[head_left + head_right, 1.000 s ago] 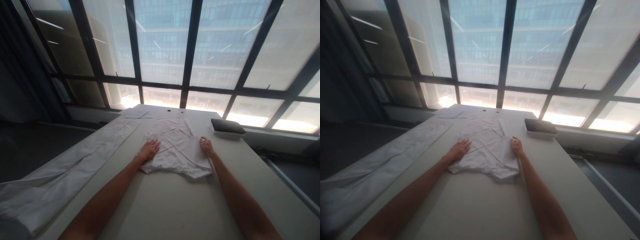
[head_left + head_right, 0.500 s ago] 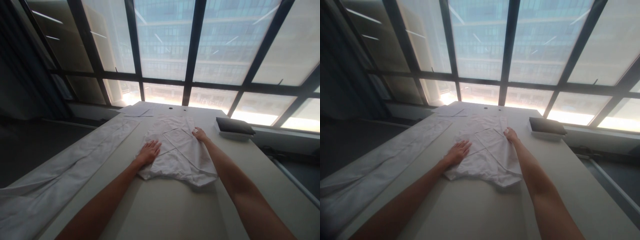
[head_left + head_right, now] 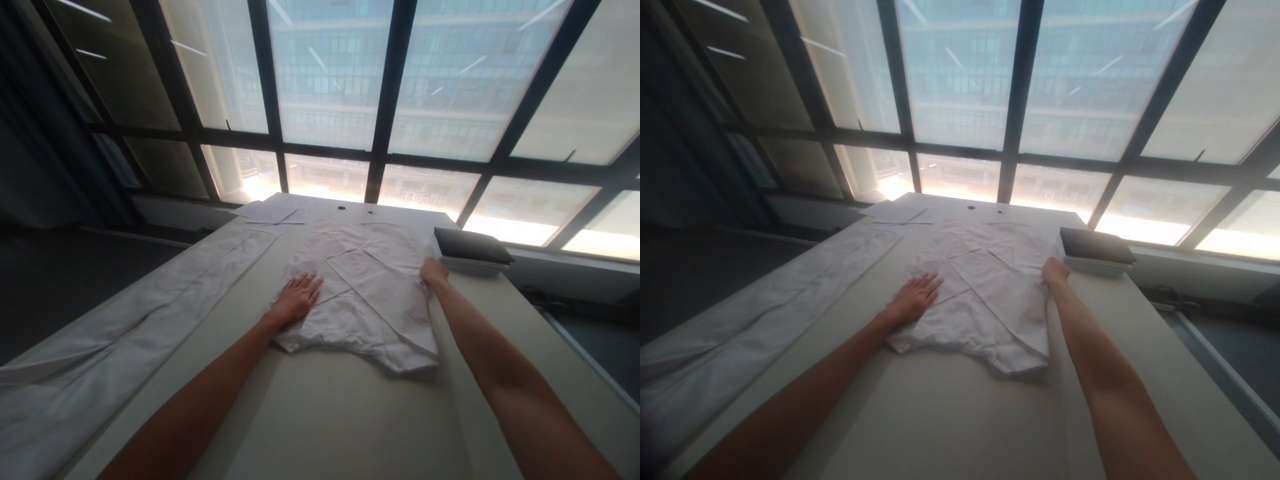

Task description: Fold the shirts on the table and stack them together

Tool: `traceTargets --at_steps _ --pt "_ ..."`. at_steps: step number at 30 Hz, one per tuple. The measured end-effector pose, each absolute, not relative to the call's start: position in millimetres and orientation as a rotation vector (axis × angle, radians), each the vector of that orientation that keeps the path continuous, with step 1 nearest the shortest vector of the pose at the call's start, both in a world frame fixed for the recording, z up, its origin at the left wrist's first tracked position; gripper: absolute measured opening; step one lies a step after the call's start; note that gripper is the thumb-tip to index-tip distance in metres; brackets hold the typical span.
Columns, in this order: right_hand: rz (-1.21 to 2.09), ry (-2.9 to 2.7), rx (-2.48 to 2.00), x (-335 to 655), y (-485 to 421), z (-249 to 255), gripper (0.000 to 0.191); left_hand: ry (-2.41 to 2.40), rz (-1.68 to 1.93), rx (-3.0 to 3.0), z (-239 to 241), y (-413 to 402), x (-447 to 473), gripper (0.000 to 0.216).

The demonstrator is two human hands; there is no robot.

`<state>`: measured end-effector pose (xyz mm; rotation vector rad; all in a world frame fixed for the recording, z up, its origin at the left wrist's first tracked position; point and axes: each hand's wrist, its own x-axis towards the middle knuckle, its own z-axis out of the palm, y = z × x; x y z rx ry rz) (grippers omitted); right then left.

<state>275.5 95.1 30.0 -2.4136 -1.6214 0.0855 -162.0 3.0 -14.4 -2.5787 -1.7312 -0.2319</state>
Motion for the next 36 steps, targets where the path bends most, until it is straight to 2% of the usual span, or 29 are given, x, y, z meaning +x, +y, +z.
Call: traceTargets --at_steps 3,9,13,16,18,24,28,32,36 --pt "0.067 -1.673 -2.393 270.6 85.4 30.6 0.033 -1.728 -0.231 -2.583 -13.2 3.9 -161.9 0.050" --pt "0.064 -1.943 -2.167 216.0 66.7 31.4 0.044 -1.723 -0.213 -2.571 -11.5 2.5 -160.5 0.050" --pt "0.121 -2.118 -2.027 176.9 22.0 6.9 0.054 -1.745 -0.182 -2.539 -10.5 -6.6 -162.1 0.052" --pt "0.218 -2.161 -2.095 167.7 -16.4 -15.6 0.069 -1.770 -0.161 -2.533 -9.5 -15.6 -166.8 0.053" --pt "0.175 -2.175 -2.085 171.8 -33.4 -23.7 0.071 -1.777 -0.148 -2.549 -8.8 -20.6 -171.4 0.053" --pt "0.088 -2.339 -1.845 200.7 -34.0 -12.3 0.062 -1.730 -0.222 -2.627 -3.8 -28.4 -185.0 0.053" --pt "0.091 -2.346 -1.767 207.7 -27.4 -6.5 0.060 -1.801 -0.471 -2.616 13.1 -38.4 -178.9 0.041" --pt "0.052 -2.225 -1.707 209.2 -28.4 -8.4 0.049 -1.825 -0.648 -2.692 30.9 -59.2 -153.6 0.045" --pt "-0.012 -2.155 -1.576 208.5 -39.2 -2.3 0.037 -1.760 -0.623 -2.695 30.6 -79.1 -129.1 0.028"
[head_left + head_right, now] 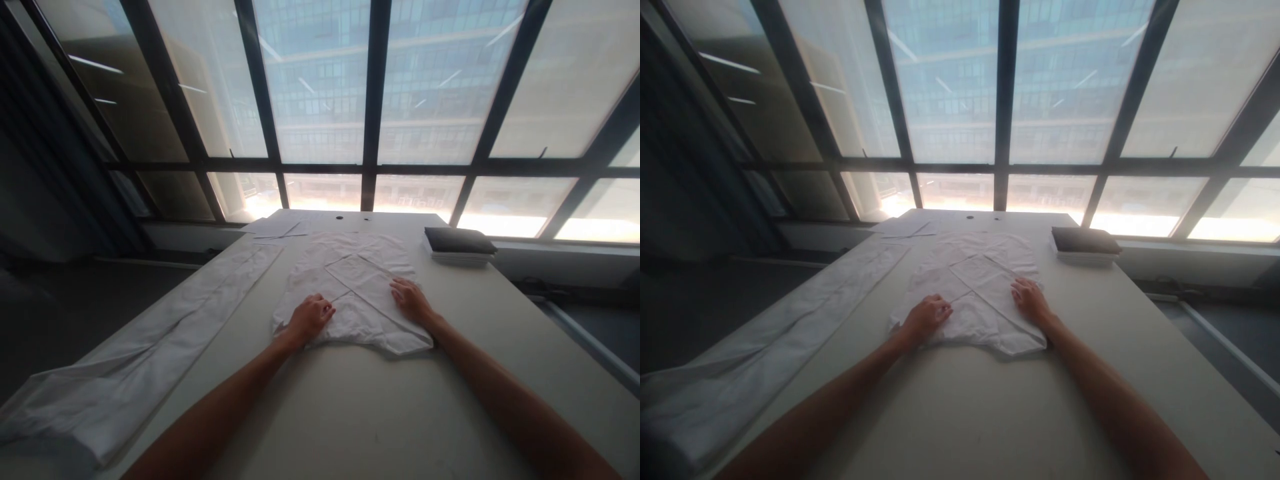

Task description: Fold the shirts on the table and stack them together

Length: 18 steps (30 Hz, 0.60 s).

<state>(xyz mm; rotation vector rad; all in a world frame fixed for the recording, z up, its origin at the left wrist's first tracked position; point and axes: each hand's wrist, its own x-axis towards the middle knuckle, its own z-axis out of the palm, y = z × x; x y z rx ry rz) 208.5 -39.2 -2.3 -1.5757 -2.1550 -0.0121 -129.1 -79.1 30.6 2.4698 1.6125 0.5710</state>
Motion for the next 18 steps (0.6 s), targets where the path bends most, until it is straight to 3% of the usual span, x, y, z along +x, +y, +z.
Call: traceTargets --at_steps 4,8,12,18 --pt "0.025 -2.107 -1.455 183.4 -67.5 11.6 0.034 1.611 0.577 2.398 23.3 -81.7 -122.1 0.026" --pt "0.343 -2.165 -1.405 142.7 -95.7 16.5 0.035 1.485 0.747 2.191 23.7 -72.1 -127.6 0.026" --pt "0.726 -2.015 -1.458 126.1 -104.0 17.8 0.055 1.211 0.846 1.796 36.7 -70.7 -133.4 0.041" --pt "1.560 -1.919 -1.143 143.8 -107.6 49.3 0.063 0.821 0.622 1.479 68.4 -85.6 -144.6 0.065"
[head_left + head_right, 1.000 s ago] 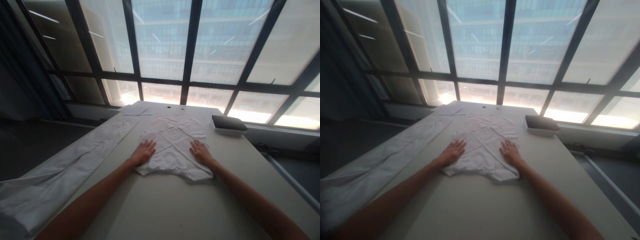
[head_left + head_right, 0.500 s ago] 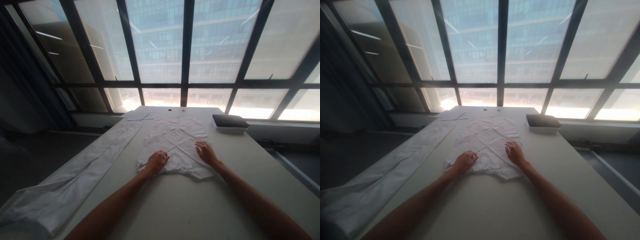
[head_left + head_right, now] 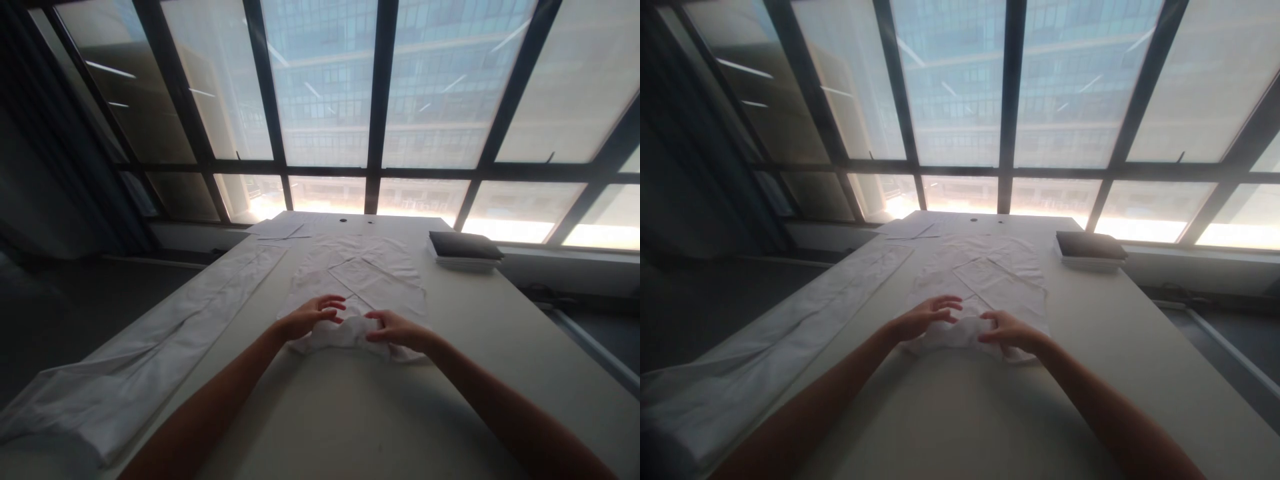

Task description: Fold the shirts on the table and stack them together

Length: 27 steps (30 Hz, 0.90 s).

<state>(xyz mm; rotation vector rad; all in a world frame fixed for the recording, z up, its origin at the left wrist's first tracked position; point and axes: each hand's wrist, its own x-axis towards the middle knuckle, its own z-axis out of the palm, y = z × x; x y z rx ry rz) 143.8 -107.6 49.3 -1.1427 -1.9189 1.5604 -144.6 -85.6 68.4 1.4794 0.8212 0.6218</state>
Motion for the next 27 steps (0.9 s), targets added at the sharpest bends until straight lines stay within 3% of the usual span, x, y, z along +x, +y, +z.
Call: traceTargets --at_steps 3,5,10,14,21,27 --pt "2.014 -2.057 -0.812 149.9 -111.1 65.5 0.066 0.676 0.379 1.394 76.2 -87.9 -149.1 0.065" --pt "2.095 -2.054 -0.708 147.8 -111.9 67.4 0.062 0.696 0.392 1.444 75.8 -86.7 -146.8 0.061" --pt "1.471 -1.947 -0.854 129.2 -110.9 45.9 0.046 0.839 0.575 1.858 68.5 -87.4 -128.1 0.043" --pt "1.446 -2.192 -0.873 125.0 -114.3 36.0 0.043 0.649 0.282 2.159 65.2 -101.7 -119.6 0.030" --pt "1.368 -2.155 -0.871 126.3 -111.4 26.6 0.047 0.816 0.233 2.710 34.3 -134.6 -110.0 0.062" --pt "0.565 -1.890 -1.303 118.8 -77.0 13.1 0.022 0.726 0.106 2.811 26.2 -134.9 -105.9 0.067"
